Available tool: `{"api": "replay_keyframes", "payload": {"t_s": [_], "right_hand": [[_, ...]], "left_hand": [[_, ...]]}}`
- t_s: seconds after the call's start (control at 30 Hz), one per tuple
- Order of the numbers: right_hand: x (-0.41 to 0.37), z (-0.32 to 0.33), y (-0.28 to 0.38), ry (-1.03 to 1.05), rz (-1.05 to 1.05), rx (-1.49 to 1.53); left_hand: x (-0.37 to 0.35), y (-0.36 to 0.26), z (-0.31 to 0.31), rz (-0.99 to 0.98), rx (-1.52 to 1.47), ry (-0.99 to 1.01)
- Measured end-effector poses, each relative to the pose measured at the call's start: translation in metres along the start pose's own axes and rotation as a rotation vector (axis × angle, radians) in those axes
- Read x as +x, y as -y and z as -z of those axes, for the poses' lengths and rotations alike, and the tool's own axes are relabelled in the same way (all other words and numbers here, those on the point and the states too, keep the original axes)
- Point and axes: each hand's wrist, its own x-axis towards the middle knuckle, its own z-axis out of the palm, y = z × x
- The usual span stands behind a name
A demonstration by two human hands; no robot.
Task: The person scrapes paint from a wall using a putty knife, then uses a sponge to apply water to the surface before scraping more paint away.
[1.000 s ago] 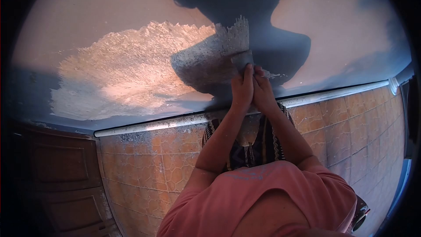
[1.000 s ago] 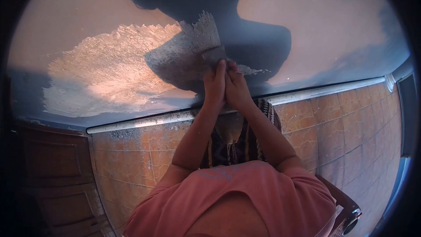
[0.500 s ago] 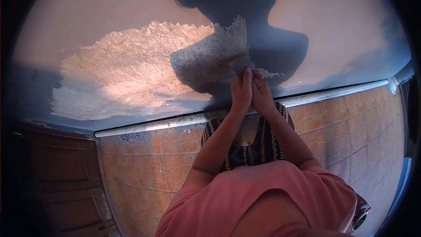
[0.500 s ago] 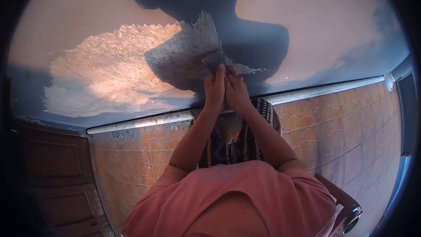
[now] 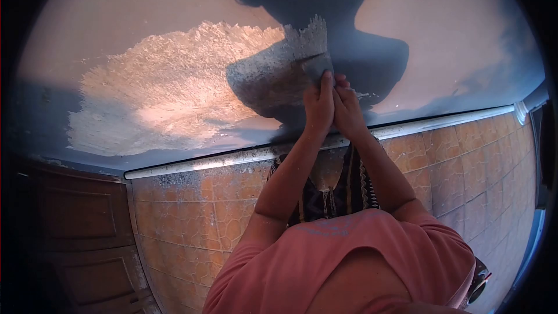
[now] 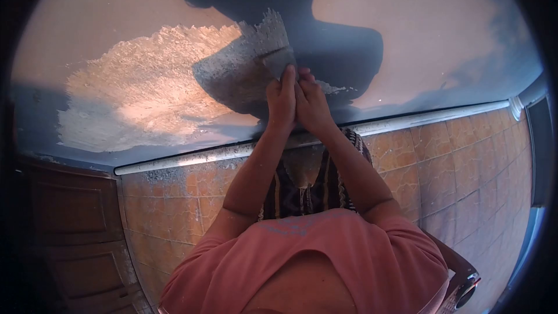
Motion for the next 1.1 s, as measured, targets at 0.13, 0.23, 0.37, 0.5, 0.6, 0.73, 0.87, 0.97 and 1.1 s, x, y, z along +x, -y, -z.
{"api": "replay_keyframes", "payload": {"t_s": [0.13,0.23,0.37,0.5,0.6,0.73,0.87,0.97,1.1], "right_hand": [[-0.004,-0.009,-0.016,-0.107,0.091,-0.037],[0.01,0.003,0.014,0.009,-0.013,0.027],[0.004,0.0,-0.003,-0.054,0.077,0.018],[0.005,0.002,0.012,-0.005,0.007,0.027],[0.007,0.006,0.018,0.051,-0.01,0.058],[-0.005,-0.002,0.0,-0.054,0.054,-0.018],[0.013,0.006,0.033,-0.03,0.058,0.032],[0.012,0.004,0.039,-0.019,0.024,0.106],[0.009,0.003,0.021,-0.042,0.115,0.026]], "left_hand": [[-0.003,0.011,0.001,0.013,0.006,-0.011],[0.002,-0.011,-0.009,0.019,-0.029,0.009],[0.002,0.009,0.0,0.025,0.02,0.016],[0.003,0.008,-0.002,0.029,0.0,-0.009],[0.005,-0.007,-0.007,0.024,0.01,-0.008],[-0.001,0.011,-0.001,0.032,-0.039,-0.009],[0.011,-0.03,-0.017,-0.037,-0.013,0.036],[0.01,-0.032,-0.019,-0.034,-0.04,0.037],[0.001,-0.015,-0.012,0.0,-0.016,-0.02]]}}
